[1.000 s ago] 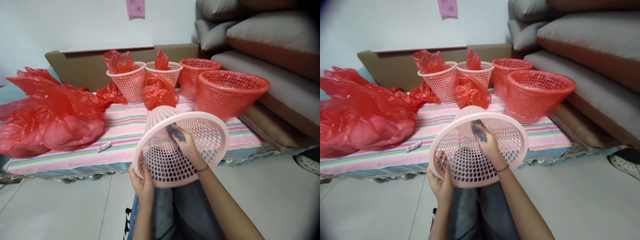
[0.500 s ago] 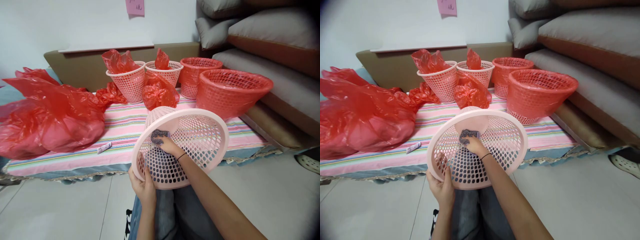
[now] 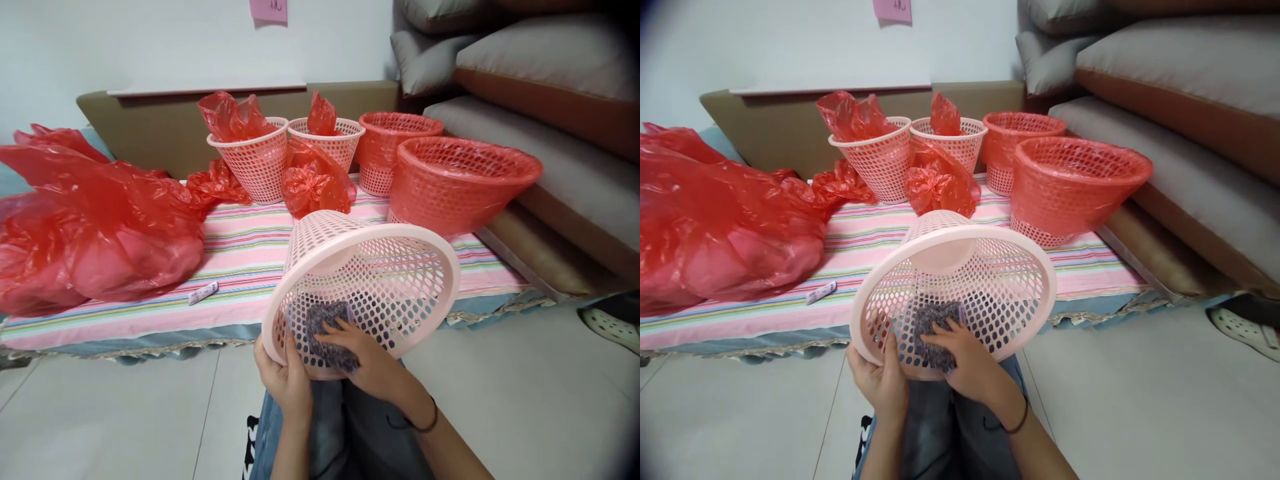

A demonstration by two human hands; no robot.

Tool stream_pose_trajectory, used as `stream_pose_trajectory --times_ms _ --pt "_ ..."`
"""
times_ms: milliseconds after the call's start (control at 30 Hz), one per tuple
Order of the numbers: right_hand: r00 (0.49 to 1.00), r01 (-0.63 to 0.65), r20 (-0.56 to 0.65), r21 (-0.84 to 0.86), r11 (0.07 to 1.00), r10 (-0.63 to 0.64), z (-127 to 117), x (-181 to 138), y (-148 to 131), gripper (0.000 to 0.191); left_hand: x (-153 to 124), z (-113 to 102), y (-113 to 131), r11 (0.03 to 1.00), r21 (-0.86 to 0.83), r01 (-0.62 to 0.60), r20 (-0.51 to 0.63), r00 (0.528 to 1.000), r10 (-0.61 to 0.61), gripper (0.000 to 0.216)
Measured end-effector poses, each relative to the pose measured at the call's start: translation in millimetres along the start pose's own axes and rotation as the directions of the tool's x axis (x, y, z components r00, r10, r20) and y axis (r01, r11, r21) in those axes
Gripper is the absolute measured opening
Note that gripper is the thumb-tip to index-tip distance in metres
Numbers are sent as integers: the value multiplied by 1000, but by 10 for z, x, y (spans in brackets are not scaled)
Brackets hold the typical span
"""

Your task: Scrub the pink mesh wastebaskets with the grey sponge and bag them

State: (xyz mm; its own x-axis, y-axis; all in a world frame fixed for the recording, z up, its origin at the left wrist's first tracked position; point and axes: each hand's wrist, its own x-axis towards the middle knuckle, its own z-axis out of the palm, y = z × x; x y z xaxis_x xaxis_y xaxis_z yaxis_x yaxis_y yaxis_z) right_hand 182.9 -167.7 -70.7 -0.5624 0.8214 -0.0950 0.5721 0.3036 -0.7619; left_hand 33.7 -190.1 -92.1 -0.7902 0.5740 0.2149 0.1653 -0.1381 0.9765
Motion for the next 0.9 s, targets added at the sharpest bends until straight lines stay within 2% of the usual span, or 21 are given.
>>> stream_pose_trajectory --times_ms 267,400,467,533,600,667,733,833,900 --pt "993 29 114 102 994 -41 39 -663 -181 79 7 6 9 1000 -26 5 -17 1000 -6 39" --pt "975 67 197 167 984 -100 205 -676 71 60 64 -7 9 999 -41 -8 15 1000 9 38" --pt "959 49 264 219 975 -107 317 -607 254 47 97 -12 31 999 -51 -9 43 999 11 38" --pt "955 32 277 259 965 -106 381 -558 352 41 133 -12 66 998 -58 -24 72 997 28 36" --pt "967 61 220 286 956 -127 365 -575 304 46 172 -11 105 996 -70 -60 94 993 66 35" --pt "976 119 139 310 943 -168 273 -654 131 57 220 -20 135 993 -81 -92 119 988 101 35" --pt "981 150 65 342 928 -182 140 -751 -89 58 279 -39 155 991 -67 -112 148 982 121 35" --pt "995 98 -43 383 919 -89 -68 -814 -330 48 373 -74 189 990 -31 -135 230 963 138 30" --pt "992 85 -120 405 910 -39 -200 -746 -370 44 421 -86 223 985 -22 -171 282 944 170 28"
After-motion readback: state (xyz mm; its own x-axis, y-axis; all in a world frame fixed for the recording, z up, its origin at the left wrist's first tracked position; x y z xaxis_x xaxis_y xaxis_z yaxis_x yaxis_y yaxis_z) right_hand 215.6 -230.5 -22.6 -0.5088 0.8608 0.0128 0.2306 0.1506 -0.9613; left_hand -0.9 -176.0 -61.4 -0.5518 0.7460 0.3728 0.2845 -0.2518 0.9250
